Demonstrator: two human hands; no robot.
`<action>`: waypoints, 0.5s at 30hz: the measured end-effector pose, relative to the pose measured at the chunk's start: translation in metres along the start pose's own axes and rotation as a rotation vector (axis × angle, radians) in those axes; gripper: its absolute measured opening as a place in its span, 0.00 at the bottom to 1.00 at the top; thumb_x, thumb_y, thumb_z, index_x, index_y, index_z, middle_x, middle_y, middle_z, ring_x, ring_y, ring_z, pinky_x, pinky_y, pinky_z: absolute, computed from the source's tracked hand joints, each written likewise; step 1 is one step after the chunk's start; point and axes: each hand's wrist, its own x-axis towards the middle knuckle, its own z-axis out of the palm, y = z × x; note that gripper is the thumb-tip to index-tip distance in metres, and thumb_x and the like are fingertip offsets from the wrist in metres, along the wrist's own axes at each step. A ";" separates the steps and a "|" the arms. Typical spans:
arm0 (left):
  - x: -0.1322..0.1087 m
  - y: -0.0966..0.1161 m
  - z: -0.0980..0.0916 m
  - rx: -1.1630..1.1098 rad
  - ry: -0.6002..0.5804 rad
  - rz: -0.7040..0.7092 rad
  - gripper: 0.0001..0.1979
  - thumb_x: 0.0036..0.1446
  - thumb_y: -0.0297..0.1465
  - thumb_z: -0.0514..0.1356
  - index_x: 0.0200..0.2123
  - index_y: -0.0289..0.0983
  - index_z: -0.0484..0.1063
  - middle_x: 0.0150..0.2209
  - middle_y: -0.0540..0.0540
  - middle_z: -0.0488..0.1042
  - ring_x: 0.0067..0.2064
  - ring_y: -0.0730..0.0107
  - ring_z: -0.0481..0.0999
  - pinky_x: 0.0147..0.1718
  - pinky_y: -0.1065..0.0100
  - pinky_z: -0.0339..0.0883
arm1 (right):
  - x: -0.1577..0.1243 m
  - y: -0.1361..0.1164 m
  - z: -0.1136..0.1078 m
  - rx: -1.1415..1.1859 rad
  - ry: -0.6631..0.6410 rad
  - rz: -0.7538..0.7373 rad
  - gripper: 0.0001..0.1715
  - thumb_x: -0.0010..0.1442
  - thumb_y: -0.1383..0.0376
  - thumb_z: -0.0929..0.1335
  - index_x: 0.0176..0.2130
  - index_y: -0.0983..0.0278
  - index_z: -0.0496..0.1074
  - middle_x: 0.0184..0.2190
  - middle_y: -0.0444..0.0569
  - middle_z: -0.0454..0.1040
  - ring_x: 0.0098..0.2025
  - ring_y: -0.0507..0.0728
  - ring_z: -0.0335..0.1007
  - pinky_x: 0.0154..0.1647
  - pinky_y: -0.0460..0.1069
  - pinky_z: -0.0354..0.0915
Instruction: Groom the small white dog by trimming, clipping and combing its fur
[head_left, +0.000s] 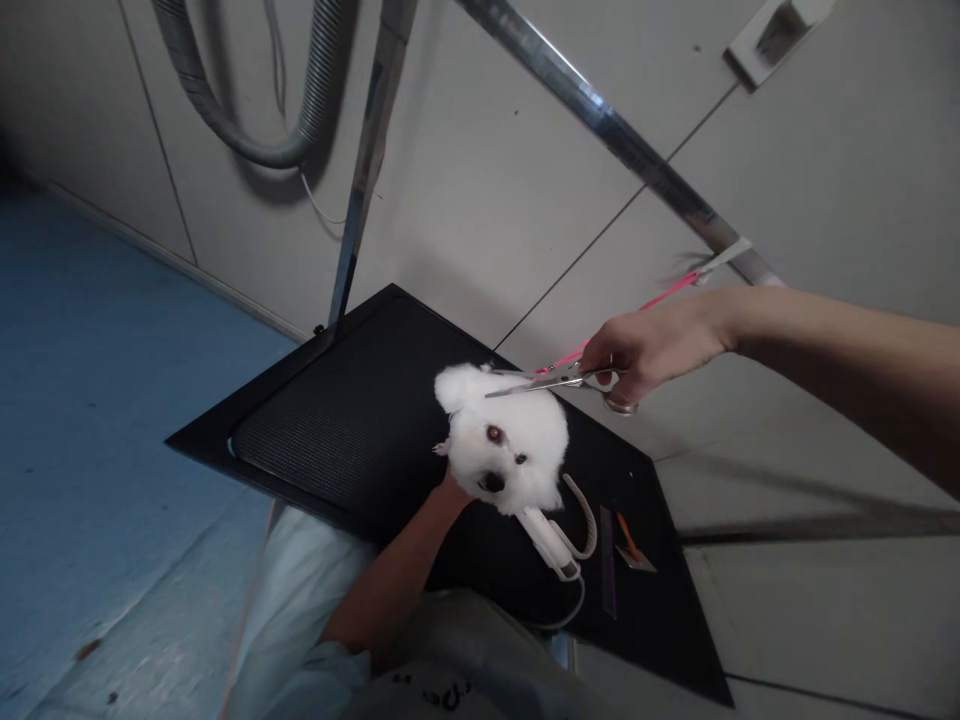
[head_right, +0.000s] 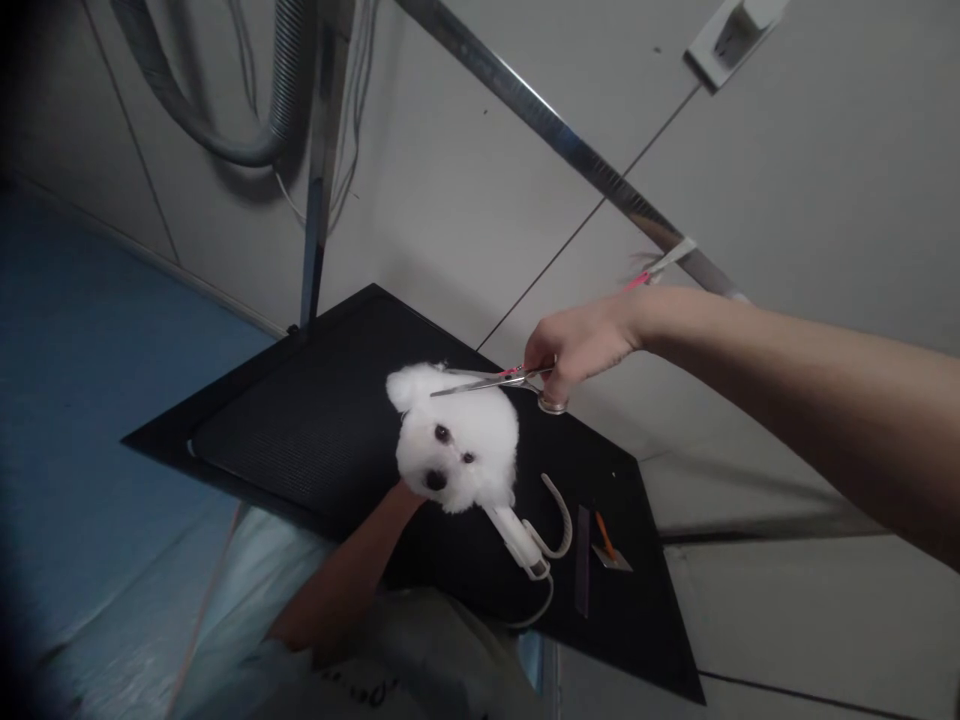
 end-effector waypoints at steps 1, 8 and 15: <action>-0.001 0.001 0.001 -0.039 0.013 -0.015 0.30 0.73 0.35 0.32 0.40 0.38 0.73 0.37 0.47 0.80 0.40 0.68 0.81 0.48 0.61 0.73 | 0.001 0.000 0.000 0.000 -0.013 -0.007 0.13 0.47 0.58 0.73 0.24 0.63 0.70 0.21 0.42 0.66 0.30 0.55 0.64 0.34 0.51 0.55; -0.008 0.006 0.009 -0.087 0.055 -0.058 0.30 0.72 0.38 0.31 0.45 0.38 0.73 0.42 0.45 0.80 0.45 0.64 0.80 0.49 0.59 0.71 | 0.007 0.008 0.005 0.061 -0.011 -0.004 0.11 0.44 0.60 0.73 0.25 0.62 0.70 0.22 0.42 0.68 0.30 0.56 0.65 0.34 0.51 0.58; -0.003 0.001 -0.005 -0.035 -0.007 -0.005 0.28 0.70 0.45 0.37 0.47 0.43 0.74 0.47 0.43 0.79 0.50 0.60 0.79 0.54 0.53 0.70 | 0.011 0.041 0.031 0.247 0.016 -0.077 0.16 0.45 0.56 0.72 0.32 0.63 0.73 0.27 0.44 0.74 0.34 0.56 0.69 0.37 0.50 0.62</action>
